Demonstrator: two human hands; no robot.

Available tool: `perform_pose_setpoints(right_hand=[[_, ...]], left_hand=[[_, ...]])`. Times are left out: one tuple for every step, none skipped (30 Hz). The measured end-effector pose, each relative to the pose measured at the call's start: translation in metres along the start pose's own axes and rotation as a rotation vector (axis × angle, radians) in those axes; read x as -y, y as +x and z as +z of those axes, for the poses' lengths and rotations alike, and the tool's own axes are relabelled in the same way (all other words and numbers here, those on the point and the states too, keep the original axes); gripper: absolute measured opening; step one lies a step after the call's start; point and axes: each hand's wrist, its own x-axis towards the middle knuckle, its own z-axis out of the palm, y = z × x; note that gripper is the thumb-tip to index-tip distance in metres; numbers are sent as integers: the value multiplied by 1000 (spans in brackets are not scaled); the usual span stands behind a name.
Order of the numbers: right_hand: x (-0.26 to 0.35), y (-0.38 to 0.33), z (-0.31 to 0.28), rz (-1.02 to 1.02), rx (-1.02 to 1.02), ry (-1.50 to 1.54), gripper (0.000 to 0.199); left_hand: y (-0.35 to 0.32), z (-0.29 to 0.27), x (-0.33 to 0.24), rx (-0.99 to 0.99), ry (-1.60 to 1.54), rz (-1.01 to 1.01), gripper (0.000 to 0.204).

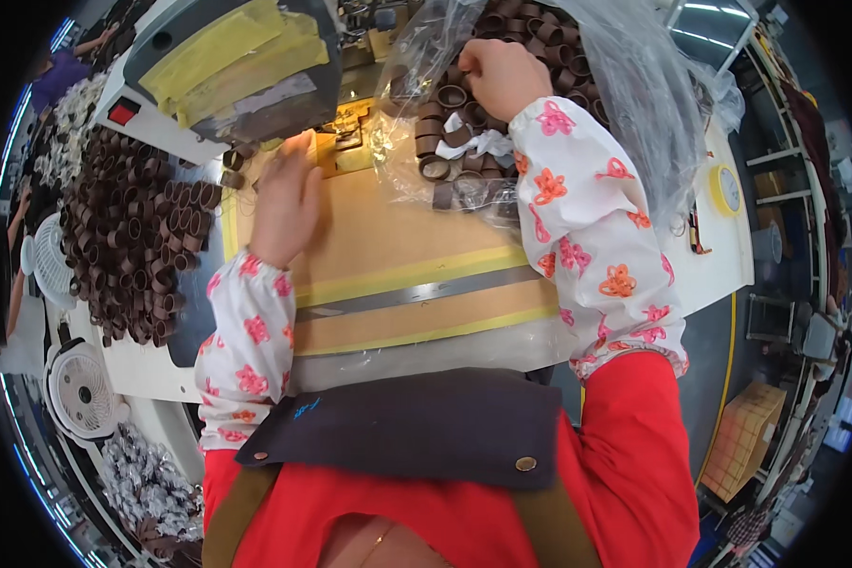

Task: Assembling and finishing small leather loops using a specialized machine at a workbench.

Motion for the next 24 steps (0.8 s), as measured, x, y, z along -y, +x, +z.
perform_pose_setpoints(right_hand=[[-1,1,1,-9,-54,22,14],[0,2,3,-81,-122,101,14],[10,2,2,-75,-48,310,14],[26,-1,0,-66,30,520,15],[41,-8,-3,-43,100,714,15],[58,-17,2,-92,160,769,17],[74,-24,10,-144,222,827,20],[81,-28,20,-118,294,773,22],[83,-31,32,-94,365,725,24],[83,-34,46,-99,327,738,24],[86,-34,58,-109,293,754,24],[87,-33,64,-119,259,770,24],[85,-33,65,-71,293,727,23],[91,-32,57,-28,334,683,22],[94,-31,54,15,374,638,21],[94,-31,60,-23,324,676,20],[91,-33,67,-57,270,707,18],[90,-34,71,-92,215,739,16],[88,-35,71,-120,221,669,17],[86,-35,67,-149,227,603,19],[85,-35,66,-179,233,536,20],[84,-36,68,-229,179,541,19],[82,-37,70,-278,124,545,18],[80,-38,72,-326,68,548,17]], left_hand=[[1,13,-1,-22,0,-18,34],[2,19,1,-20,4,-67,34],[4,25,3,-17,-1,-112,35],[3,27,5,-14,-4,-158,35],[4,26,6,10,18,-161,33],[8,24,6,35,39,-158,31],[9,22,9,59,64,-158,29],[10,23,11,38,22,-141,27],[10,25,16,19,-15,-125,25],[11,26,18,0,-52,-109,24],[11,25,19,19,-165,-171,23],[11,22,17,37,-278,-234,23],[11,20,16,56,-392,-295,23],[10,19,19,73,-418,-293,24],[8,18,22,90,-445,-291,25],[7,17,24,107,-472,-288,26],[8,17,23,118,-486,-293,26],[9,17,22,129,-500,-299,27],[10,17,22,140,-513,-304,27],[10,18,22,136,-513,-316,26],[11,20,22,132,-512,-327,25],[11,21,21,127,-511,-339,25],[11,20,19,109,-463,-323,25],[12,19,17,90,-414,-306,24]])
